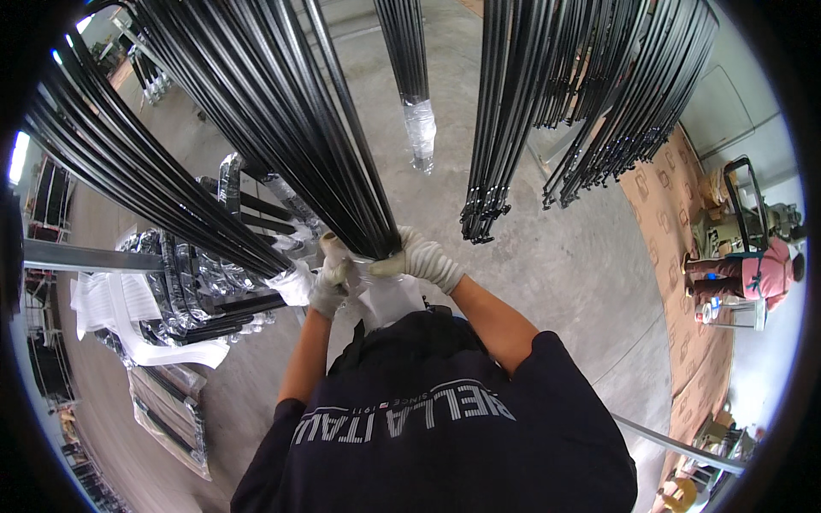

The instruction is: The person secures groups of black metal tubes on a hanging rack by wrapping them with white foam padding and then sealing the padding with clear plastic wrap.

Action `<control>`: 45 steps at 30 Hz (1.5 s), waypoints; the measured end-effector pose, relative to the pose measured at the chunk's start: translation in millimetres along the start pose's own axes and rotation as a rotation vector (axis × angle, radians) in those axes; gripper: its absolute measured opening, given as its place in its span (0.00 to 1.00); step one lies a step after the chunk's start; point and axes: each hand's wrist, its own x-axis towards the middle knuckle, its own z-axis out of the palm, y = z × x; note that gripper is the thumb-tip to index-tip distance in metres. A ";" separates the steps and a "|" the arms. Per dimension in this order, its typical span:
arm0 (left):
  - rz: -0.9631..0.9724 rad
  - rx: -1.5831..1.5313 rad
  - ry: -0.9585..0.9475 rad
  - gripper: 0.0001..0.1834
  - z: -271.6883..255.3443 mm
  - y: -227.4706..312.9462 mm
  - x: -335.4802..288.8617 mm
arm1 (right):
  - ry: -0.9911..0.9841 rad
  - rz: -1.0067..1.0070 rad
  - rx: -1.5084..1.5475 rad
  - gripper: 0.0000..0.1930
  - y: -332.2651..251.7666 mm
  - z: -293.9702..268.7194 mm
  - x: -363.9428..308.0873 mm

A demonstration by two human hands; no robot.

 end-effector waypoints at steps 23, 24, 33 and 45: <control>-0.356 2.323 -0.441 0.23 28.8 16.3 60.7 | 0.230 0.163 0.610 0.11 121.9 0.6 53.5; -0.340 2.369 -0.459 0.23 25.5 17.0 50.1 | 0.294 0.089 0.569 0.10 126.3 12.2 55.6; -0.308 0.463 0.032 0.26 -73.3 -31.0 -59.3 | 0.360 0.027 0.893 0.11 77.0 21.6 45.9; -0.535 -0.220 0.129 0.15 -35.9 -118.8 72.4 | 0.518 0.032 1.476 0.06 107.2 -35.4 59.8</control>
